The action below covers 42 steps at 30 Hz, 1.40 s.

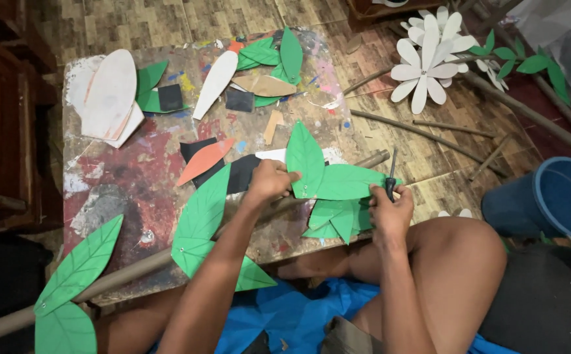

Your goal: The person is crafting a large decorative flower by cutting out green foam leaves and white petals and attaching them to a wooden stick.

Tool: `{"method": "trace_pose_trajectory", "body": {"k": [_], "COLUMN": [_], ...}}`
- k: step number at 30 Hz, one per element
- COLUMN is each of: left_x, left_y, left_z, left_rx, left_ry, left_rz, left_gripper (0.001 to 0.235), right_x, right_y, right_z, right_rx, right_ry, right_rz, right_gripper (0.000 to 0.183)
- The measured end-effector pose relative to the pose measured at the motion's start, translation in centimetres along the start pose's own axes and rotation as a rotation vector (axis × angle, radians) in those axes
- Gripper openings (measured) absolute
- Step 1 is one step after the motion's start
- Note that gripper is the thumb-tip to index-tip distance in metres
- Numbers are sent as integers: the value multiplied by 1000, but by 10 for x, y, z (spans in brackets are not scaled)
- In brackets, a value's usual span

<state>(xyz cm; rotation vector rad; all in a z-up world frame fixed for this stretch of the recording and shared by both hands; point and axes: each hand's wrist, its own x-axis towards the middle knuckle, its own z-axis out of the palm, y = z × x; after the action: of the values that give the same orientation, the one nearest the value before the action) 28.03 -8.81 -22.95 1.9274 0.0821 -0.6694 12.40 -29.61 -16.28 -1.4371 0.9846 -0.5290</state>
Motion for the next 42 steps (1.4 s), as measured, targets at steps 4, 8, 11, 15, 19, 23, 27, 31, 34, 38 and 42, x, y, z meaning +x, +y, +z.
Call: {"method": "trace_pose_trajectory", "body": {"k": [4, 8, 11, 15, 19, 23, 27, 31, 34, 38, 42], "left_x": [-27, -8, -10, -7, -8, -21, -25, -30, -41, -60, -79], "left_y": [15, 0, -1, -5, -4, 3, 3, 3, 11, 25, 40], "left_z": [-7, -1, -1, -3, -6, -12, -9, -11, -12, -15, -23], "left_rx": [-11, 30, -7, 9, 60, 54, 102, 93, 106, 146, 276], "left_ry": [-25, -35, -6, -20, -10, -21, -9, -12, -16, -58, -47], "left_rz": [-9, 9, 15, 23, 28, 49, 35, 38, 51, 39, 69], "left_gripper": [46, 46, 40, 42, 41, 50, 43, 43, 42, 49, 46], "right_x": [0, -8, -9, -20, -19, -16, -8, -6, 0, 6, 6], "right_y": [1, -4, -3, -14, -13, -11, -5, -5, 2, 7, 3], "right_z": [-6, -7, -6, -5, -6, -7, -11, -13, -14, -19, -21], "right_rx": [10, -4, -33, -61, -71, -88, -60, -64, -9, -6, 16], "right_ry": [9, 1, -36, -44, -40, -47, -86, -122, -98, -64, -46], "right_rz": [9, 19, 20, 21, 11, 17, 29, 6, 29, 16, 104], "right_gripper": [36, 37, 37, 41, 42, 40, 39, 35, 37, 35, 25]}}
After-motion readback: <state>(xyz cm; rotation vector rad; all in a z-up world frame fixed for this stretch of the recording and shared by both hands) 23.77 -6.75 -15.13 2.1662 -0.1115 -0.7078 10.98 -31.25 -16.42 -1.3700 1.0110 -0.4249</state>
